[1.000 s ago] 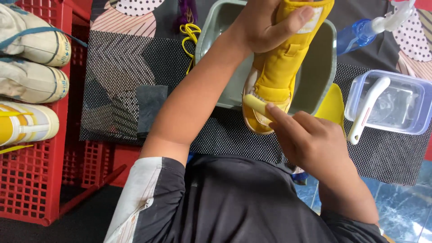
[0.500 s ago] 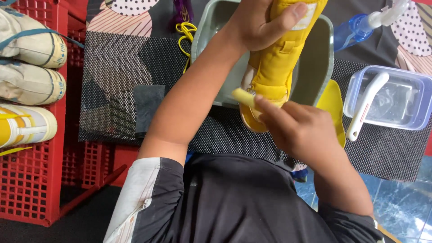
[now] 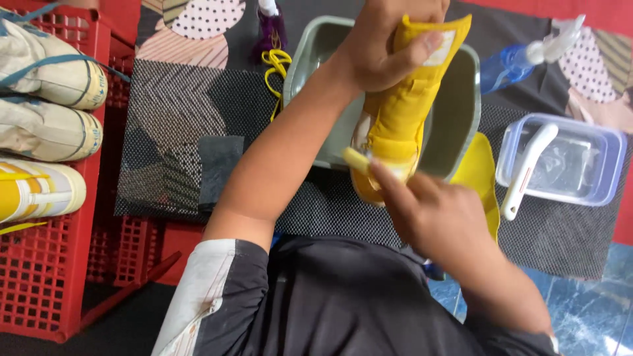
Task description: The person scrubs the toe box of a yellow high-top sneaker using a small brush and a cleaning solution. They repeatedly dip the brush into a container of liquid and scrub the same area of the shoe.
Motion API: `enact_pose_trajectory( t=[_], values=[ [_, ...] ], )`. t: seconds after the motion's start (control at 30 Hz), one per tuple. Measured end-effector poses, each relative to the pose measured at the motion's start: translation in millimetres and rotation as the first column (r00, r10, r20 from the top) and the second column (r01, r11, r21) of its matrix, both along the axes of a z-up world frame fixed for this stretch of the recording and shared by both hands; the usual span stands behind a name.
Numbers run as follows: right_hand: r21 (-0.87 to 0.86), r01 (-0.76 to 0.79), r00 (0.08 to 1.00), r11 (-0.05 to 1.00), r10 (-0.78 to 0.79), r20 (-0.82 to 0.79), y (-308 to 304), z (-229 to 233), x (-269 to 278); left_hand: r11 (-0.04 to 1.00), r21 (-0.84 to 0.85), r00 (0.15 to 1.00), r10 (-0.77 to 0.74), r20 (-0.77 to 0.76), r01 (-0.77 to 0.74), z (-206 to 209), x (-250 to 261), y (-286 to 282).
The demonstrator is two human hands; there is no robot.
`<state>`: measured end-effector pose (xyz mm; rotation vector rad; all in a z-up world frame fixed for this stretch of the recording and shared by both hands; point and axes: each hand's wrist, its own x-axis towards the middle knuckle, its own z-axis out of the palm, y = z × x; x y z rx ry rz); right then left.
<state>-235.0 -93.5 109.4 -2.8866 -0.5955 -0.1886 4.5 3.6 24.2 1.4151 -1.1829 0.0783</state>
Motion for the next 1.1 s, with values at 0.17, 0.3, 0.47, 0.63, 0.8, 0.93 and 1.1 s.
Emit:
enact_pose_trajectory(
  t=[0.17, 0.3, 0.47, 0.63, 0.8, 0.93, 1.1],
  values=[
    [0.024, 0.01, 0.989, 1.0, -0.007, -0.147, -9, 21, -26, 0.982, -0.154, 0.991, -0.1, 0.086, 0.113, -2, 0, 0],
    [0.086, 0.002, 0.991, 0.996, 0.01, -0.134, -12, 16, -20, 0.993, -0.083, 0.997, -0.081, 0.004, 0.081, -6, -1, -2],
    [0.047, 0.024, 0.997, 0.999, -0.02, -0.08, -15, 9, -10, 0.997, -0.067, 0.998, -0.044, 0.041, 0.047, -9, 1, -2],
    [0.18, -0.015, 0.988, 0.984, 0.042, -0.149, -17, 10, -16, 0.994, -0.099, 0.999, -0.04, -0.032, 0.036, -27, -3, -7],
    [-0.019, 0.046, 0.983, 0.999, -0.048, -0.177, -12, 4, -5, 0.997, -0.068, 0.995, -0.043, -0.088, 0.037, -26, -1, -6],
    [0.167, 0.029, 0.993, 0.986, -0.009, -0.12, -38, 4, -22, 0.995, -0.092, 0.999, -0.045, -0.025, 0.043, -32, 1, -6],
    [0.477, 0.096, 0.955, 0.873, 0.054, -0.292, -57, -7, -26, 0.998, -0.064, 1.0, -0.013, -0.018, 0.011, -27, 0, -8]
  ],
)
